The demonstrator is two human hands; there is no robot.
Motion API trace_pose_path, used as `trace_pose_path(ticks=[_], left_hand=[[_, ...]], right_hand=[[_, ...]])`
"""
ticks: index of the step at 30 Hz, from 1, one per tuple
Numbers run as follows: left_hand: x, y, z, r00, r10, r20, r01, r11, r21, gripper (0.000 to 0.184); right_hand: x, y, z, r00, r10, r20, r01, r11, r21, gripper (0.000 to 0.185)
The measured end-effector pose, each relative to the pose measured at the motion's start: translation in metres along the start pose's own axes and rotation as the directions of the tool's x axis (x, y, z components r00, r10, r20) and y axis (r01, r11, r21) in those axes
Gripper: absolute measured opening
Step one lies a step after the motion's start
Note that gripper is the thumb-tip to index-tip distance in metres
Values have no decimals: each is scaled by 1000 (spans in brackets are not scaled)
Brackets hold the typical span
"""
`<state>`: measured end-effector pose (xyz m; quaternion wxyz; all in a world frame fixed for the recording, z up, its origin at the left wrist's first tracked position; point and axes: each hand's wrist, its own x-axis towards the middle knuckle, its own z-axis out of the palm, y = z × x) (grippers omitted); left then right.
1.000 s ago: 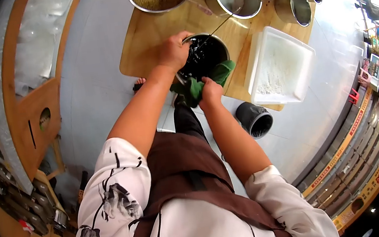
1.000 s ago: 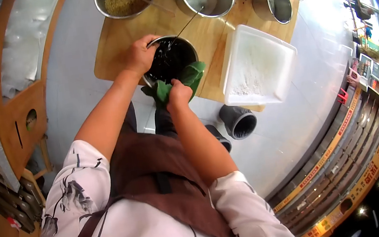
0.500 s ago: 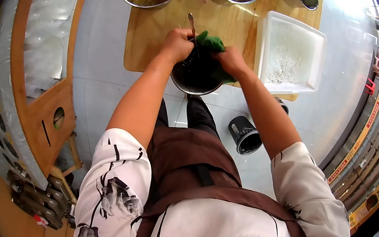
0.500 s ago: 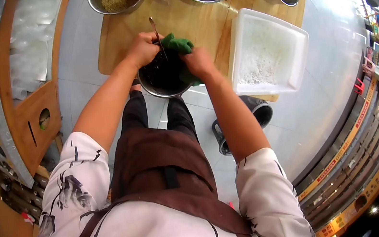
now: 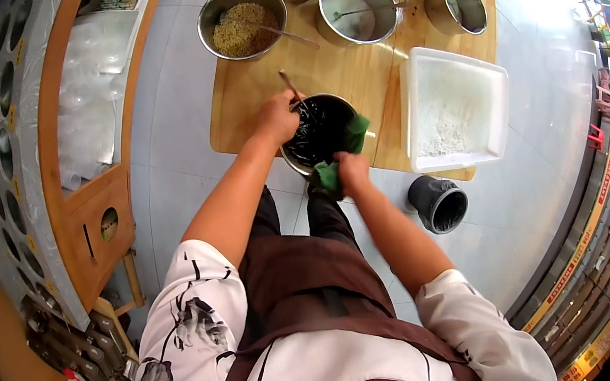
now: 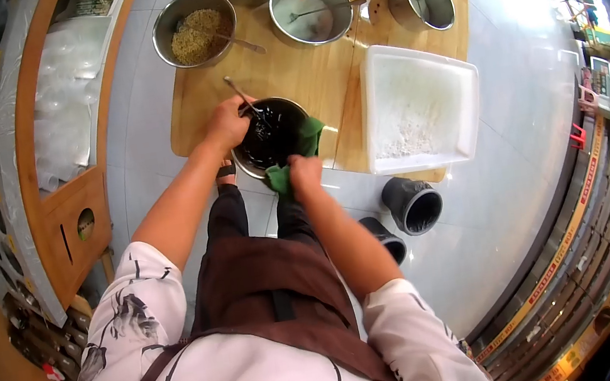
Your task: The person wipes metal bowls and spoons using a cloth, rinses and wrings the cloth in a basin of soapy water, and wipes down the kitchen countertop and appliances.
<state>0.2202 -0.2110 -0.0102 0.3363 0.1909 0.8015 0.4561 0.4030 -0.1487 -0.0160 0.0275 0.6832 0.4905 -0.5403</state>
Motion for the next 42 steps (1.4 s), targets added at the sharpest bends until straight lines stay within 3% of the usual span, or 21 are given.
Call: trace_pose_path(ticks=[1,2,3,4,6,10,13,15,16,17,19,21,25,27,29,31,33,34,36,38,42], left_hand=[[6,7,-5,994,35,100,-39,999,37,13],[11,9,-7,977,60,204,-76,995,71,16],[22,7,-6,942,112,318,-133,990,42,18],[21,11,-2,941,103,322,-125,991,49,18],[22,19,4,932,135,335,-192,971,142,20],[17,-9,17,980,25,197,25,968,-249,19],[9,8,8,980,-97,176,126,978,-164,16],[8,0,10,981,-96,170,127,975,-184,15],[9,-3,12,983,-96,155,128,968,-214,15],[10,-5,13,985,-82,152,115,969,-218,15],[6,-6,14,992,-61,108,91,952,-293,14],[-1,-3,15,994,-74,81,98,930,-353,13],[-7,-1,7,997,-77,13,77,946,-316,13],[-12,26,-9,992,-123,41,125,991,-51,14],[0,26,-14,986,-87,140,85,996,15,15],[15,14,-11,960,25,278,-58,992,111,17],[20,-2,2,976,22,215,1,994,-107,19],[17,3,4,991,17,135,28,944,-328,21],[9,2,7,994,-43,97,76,922,-378,21],[7,-5,8,998,-54,31,62,868,-493,20],[3,-16,11,998,-55,8,51,864,-501,16]], right_hand=[[16,-14,-12,933,-221,284,341,793,-505,16],[33,-29,-24,742,-412,529,654,268,-708,20],[15,-72,-27,830,-262,492,558,361,-748,21],[32,-80,-27,749,-258,611,663,281,-694,21],[45,-101,-17,804,-206,558,592,370,-716,23],[46,-104,-23,780,-247,575,616,460,-639,25],[47,-56,-24,798,-428,424,599,645,-475,24],[31,-28,-26,805,-470,363,580,493,-648,24],[25,-8,-19,909,-358,214,416,763,-495,26],[23,18,-2,999,-39,21,41,996,-76,26],[-29,5,23,962,260,-83,-215,908,360,38],[-39,12,53,917,365,-163,-182,744,643,36],[-36,3,31,949,314,-42,-256,840,479,34],[-11,-4,7,1000,14,-24,-15,998,-54,25],[9,-31,-16,943,-248,222,330,776,-537,21],[16,-76,-28,849,-279,449,529,475,-704,21],[35,-79,-29,826,-223,517,560,420,-714,21],[45,-71,-27,829,-273,487,554,518,-652,22],[49,-53,-24,838,-307,451,537,611,-581,23],[35,-35,-15,987,-14,162,52,971,-233,25],[-9,-11,17,981,191,-32,-175,945,275,25]])
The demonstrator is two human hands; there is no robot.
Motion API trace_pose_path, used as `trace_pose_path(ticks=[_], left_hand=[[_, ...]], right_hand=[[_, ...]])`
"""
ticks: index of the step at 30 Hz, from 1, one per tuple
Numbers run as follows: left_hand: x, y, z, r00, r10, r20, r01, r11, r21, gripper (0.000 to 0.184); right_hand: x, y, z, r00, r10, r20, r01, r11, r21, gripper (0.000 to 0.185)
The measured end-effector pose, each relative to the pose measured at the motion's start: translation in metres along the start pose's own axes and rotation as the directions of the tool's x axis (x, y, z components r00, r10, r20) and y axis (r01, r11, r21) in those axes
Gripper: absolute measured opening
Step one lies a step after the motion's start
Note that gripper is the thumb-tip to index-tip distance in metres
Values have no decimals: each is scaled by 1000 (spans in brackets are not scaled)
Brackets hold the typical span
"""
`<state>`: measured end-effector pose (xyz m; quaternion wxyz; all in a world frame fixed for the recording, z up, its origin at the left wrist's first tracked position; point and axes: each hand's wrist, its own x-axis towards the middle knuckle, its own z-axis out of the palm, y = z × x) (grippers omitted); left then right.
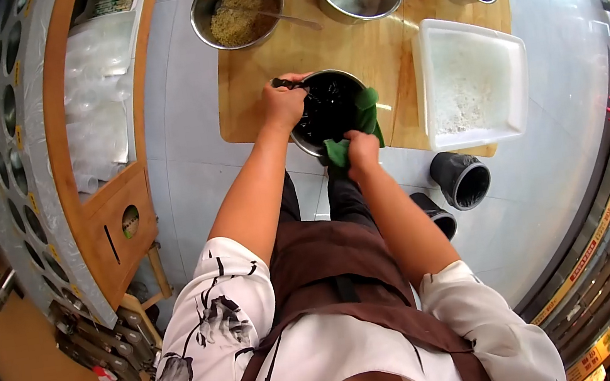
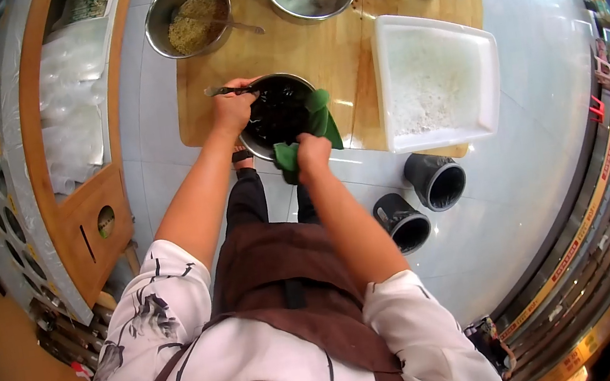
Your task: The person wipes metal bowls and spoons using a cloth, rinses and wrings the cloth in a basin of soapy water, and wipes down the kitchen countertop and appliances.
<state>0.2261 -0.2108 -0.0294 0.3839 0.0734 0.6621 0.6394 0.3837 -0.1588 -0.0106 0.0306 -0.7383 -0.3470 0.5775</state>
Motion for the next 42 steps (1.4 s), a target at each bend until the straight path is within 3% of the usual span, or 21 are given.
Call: trace_pose_path(ticks=[4,6,7,10,12,14,16,17,20,23,24,26,28,32,34,36,37,38,39,41,42], left_hand=[[-7,-1,1,995,-24,-102,23,1000,-18,16],[-11,1,3,992,-3,-123,0,1000,-25,16],[-14,2,4,988,9,-154,-7,1000,13,16],[-21,12,10,971,49,-236,-27,995,94,15],[-28,16,16,916,22,-400,14,996,87,18],[-23,-9,8,937,-20,-348,28,999,20,33],[-30,-7,7,973,48,-225,-79,988,-130,56],[-36,-4,0,991,-4,-131,-5,998,-66,76],[-69,20,-18,990,-138,3,136,982,131,89],[-107,22,-53,909,-345,235,298,930,215,57],[-114,25,-57,853,-504,136,364,760,539,53],[-135,41,-53,700,-702,132,548,647,531,51],[-147,36,-45,660,-726,192,521,626,580,42],[-164,56,27,756,-526,389,171,733,658,31],[-159,88,80,709,-496,501,-94,638,764,30],[-158,111,139,754,-487,441,12,681,732,30],[-151,113,170,799,-452,397,86,739,669,30],[-141,107,199,842,-292,453,-52,792,608,32],[-131,98,225,857,-128,499,-192,819,540,35],[-98,71,274,776,76,626,-559,541,628,42],[-77,43,287,762,102,639,-614,427,664,48]], right_hand=[[-19,22,26,991,134,-19,-119,932,341,26],[-31,22,26,967,186,175,-248,850,465,18],[-33,23,21,968,178,177,-242,847,473,18],[-40,11,-8,709,258,656,-561,770,304,17],[-40,9,-34,661,239,712,-495,852,173,18],[-56,-6,-63,710,218,670,-416,898,148,24],[-73,-28,-91,618,126,776,-455,862,223,29],[-74,-31,-107,643,87,761,-409,879,244,36],[-99,-64,-153,719,-82,690,-171,941,291,34],[-117,-95,-197,816,-305,491,120,920,373,34],[-122,-108,-207,823,-390,414,226,892,391,34],[-115,-127,-224,805,-527,272,441,839,319,28],[-81,-136,-231,772,-600,207,538,792,290,26],[18,-141,-232,820,-554,146,572,808,-144,39],[75,-132,-237,751,-649,121,613,617,-493,43],[85,-134,-247,825,-526,206,542,634,-552,45],[93,-129,-249,653,-744,139,630,432,-645,47],[103,-130,-250,408,-908,98,643,209,-737,50],[117,-127,-249,479,-868,132,624,231,-747,54],[135,-127,-242,496,-842,212,574,135,-807,56],[143,-128,-238,471,-838,276,557,39,-830,56]])
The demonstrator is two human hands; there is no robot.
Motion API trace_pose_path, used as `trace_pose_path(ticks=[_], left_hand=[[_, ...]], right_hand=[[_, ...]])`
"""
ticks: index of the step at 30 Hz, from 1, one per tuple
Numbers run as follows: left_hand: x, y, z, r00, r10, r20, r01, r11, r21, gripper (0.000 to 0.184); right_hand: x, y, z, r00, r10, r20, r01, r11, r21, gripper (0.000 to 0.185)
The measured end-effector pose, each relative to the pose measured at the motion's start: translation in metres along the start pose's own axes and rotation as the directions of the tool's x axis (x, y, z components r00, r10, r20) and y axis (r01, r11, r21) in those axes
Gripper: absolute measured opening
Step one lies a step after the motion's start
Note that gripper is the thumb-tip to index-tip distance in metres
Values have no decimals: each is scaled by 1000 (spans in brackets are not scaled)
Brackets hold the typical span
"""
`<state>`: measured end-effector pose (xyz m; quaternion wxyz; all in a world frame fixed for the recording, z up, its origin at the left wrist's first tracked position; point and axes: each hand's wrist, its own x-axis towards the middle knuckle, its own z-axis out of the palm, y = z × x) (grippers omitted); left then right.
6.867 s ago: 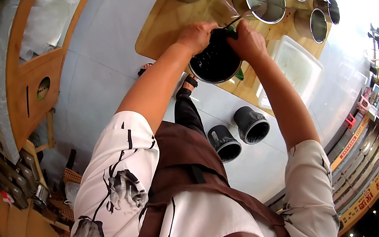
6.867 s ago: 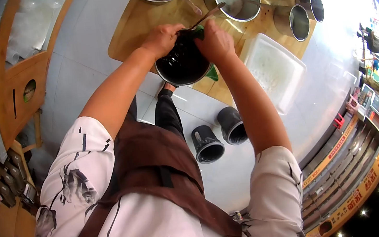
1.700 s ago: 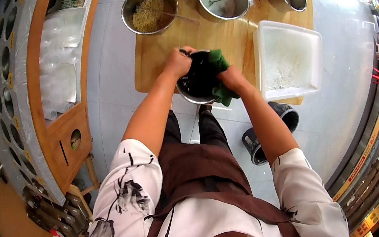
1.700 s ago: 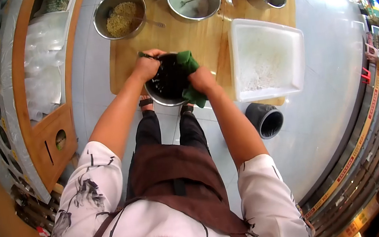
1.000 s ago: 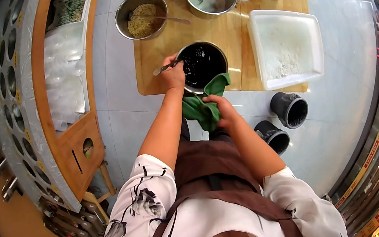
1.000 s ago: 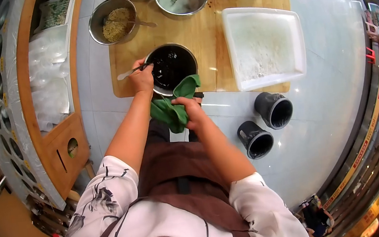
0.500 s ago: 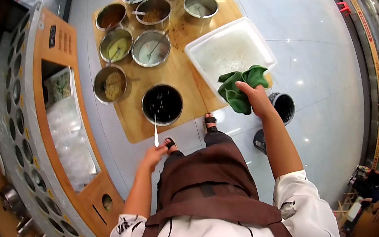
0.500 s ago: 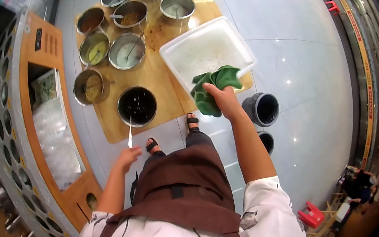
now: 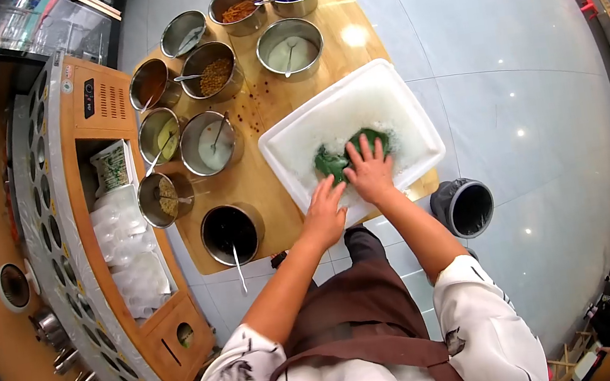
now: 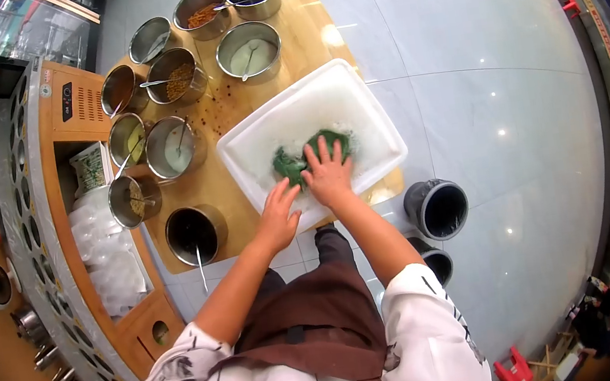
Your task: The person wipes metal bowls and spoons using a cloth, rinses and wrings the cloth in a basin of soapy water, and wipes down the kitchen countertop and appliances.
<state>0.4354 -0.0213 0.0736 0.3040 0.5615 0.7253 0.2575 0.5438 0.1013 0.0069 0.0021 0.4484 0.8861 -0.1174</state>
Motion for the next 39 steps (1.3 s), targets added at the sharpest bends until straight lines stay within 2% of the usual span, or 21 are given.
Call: trace_pose_path(ticks=[2,4,5,6,7,8,10,11,13,16,19,21,22,28,29,30,32,33,34,36,39], left_hand=[[34,-23,30,995,-96,9,94,987,133,52],[61,-35,41,822,-523,225,495,851,174,54],[70,-37,46,815,-532,230,505,846,171,54],[77,-36,49,769,-619,159,629,778,-13,52],[83,-32,49,701,-705,108,710,676,-200,50],[89,-27,50,697,-707,116,714,673,-194,50],[101,-5,38,484,-814,322,617,57,-785,47],[105,5,29,510,-787,347,545,-16,-838,49],[106,-17,27,598,-686,415,453,-138,-881,47],[100,-47,16,710,-401,579,405,-440,-802,41],[97,-81,35,688,-458,563,424,-376,-824,34],[89,-50,24,759,-567,321,363,-40,-931,27],[87,-55,31,755,-572,321,363,-44,-931,27],[82,-118,95,928,-193,317,362,661,-657,27],[83,-113,95,902,-226,367,410,189,-892,23],[93,-80,72,872,-258,415,323,-332,-886,19],[105,-35,39,621,-662,419,390,-203,-898,9],[106,-24,36,647,-640,413,345,-237,-908,7],[105,-22,36,643,-645,412,346,-236,-908,7],[108,-16,37,626,-732,269,367,-28,-930,16],[105,-15,32,539,-786,303,421,-60,-905,27]], right_hand=[[17,5,-13,979,-99,179,102,995,-9,56],[37,20,-9,967,-80,240,71,996,45,50],[45,24,-3,947,30,321,-58,995,77,49],[50,26,0,906,135,400,-188,977,96,48],[49,17,-3,947,144,287,-141,990,-31,46],[49,15,7,944,149,295,-146,989,-30,46],[51,7,22,978,129,164,-195,844,499,47],[50,-1,23,977,129,167,-197,842,501,47],[44,-27,-14,980,198,33,-150,615,774,48],[30,-48,-52,987,160,27,-118,597,793,48],[15,-70,-72,993,119,-11,-55,534,844,46],[12,-75,-81,993,105,-55,-11,543,840,45],[11,-77,-83,991,95,-99,31,549,835,45],[23,-56,-56,957,79,-279,164,647,745,40],[25,-51,-51,963,104,-248,127,637,761,39],[31,-44,-46,967,126,-220,95,626,774,37],[48,-20,-30,976,183,-120,-37,678,734,36],[56,-7,-24,969,247,-22,-166,713,681,36],[63,4,-24,977,210,-39,-135,745,653,40],[69,13,-29,991,123,50,-130,824,552,42],[72,31,-20,977,214,8,-185,824,535,51]])
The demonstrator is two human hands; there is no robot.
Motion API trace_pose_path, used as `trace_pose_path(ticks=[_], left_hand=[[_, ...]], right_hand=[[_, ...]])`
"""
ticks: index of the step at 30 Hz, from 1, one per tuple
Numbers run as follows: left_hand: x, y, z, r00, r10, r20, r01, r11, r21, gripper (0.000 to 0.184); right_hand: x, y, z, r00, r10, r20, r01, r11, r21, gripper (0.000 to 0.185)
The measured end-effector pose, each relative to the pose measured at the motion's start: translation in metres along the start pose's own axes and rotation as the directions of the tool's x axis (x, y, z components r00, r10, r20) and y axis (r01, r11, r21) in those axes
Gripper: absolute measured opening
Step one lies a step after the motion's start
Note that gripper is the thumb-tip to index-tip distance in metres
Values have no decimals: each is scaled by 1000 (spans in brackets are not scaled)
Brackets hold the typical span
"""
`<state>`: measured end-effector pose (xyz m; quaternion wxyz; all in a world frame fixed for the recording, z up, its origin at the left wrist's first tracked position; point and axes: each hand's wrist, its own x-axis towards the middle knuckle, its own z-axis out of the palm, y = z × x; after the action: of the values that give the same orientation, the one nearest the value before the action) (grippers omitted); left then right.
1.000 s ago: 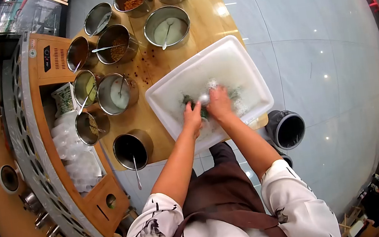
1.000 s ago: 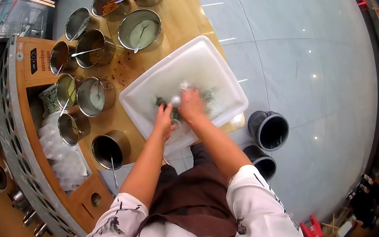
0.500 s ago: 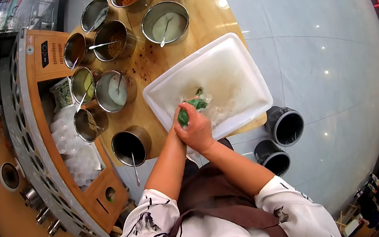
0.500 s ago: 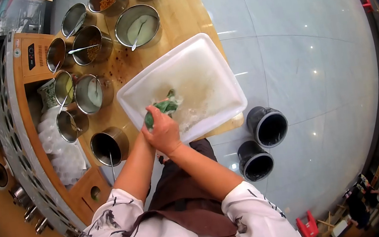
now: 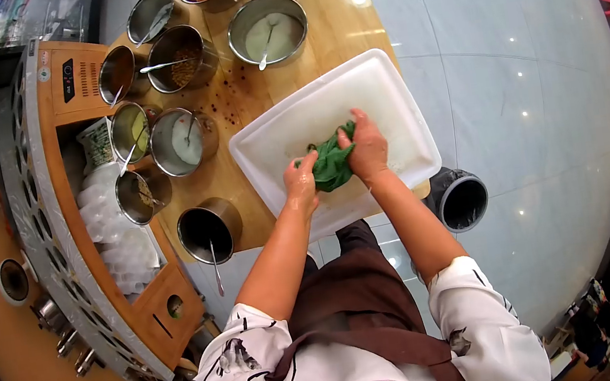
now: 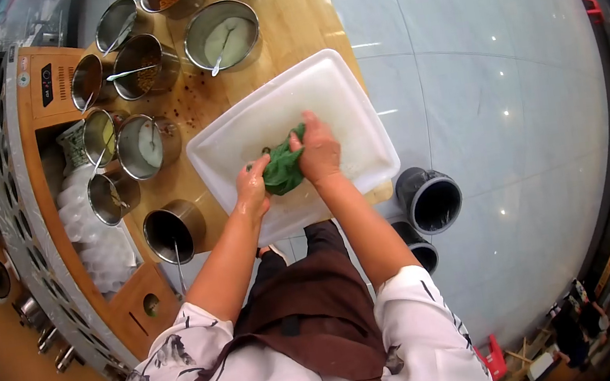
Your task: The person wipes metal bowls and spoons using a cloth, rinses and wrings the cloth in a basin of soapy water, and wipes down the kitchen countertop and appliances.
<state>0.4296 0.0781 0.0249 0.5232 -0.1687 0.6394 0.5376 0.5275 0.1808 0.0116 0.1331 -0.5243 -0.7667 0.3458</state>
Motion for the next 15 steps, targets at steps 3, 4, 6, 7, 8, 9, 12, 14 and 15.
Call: trace_pose_path(ticks=[3,4,6,7,8,9,12,14,15], left_hand=[[-5,1,-18,995,-65,-75,77,981,178,45],[-7,0,-21,994,-56,-97,85,942,323,53],[-7,-15,-25,997,-78,-22,81,971,224,57],[-8,-18,-23,995,-87,53,80,989,121,60],[-6,-21,-17,992,-126,-8,126,990,70,55],[0,-20,-18,992,-123,-7,124,990,68,55],[-6,3,-10,959,-86,270,147,965,-217,43],[48,-38,-47,847,45,530,281,809,-517,34],[51,-28,-56,846,3,533,270,859,-434,33]], right_hand=[[1,13,-9,948,-182,-260,108,956,-274,62],[-4,10,-11,964,-135,-228,76,965,-251,70],[-22,9,7,986,-135,-97,101,949,-298,72],[-31,8,19,991,-131,36,136,932,-337,74],[-35,8,31,989,-73,131,85,993,-85,74],[-38,4,42,971,-43,237,3,986,167,74],[-50,-41,36,987,-53,150,11,963,268,73],[-57,-74,19,993,-72,90,35,933,359,74],[-62,-88,10,987,-147,71,113,927,357,74]])
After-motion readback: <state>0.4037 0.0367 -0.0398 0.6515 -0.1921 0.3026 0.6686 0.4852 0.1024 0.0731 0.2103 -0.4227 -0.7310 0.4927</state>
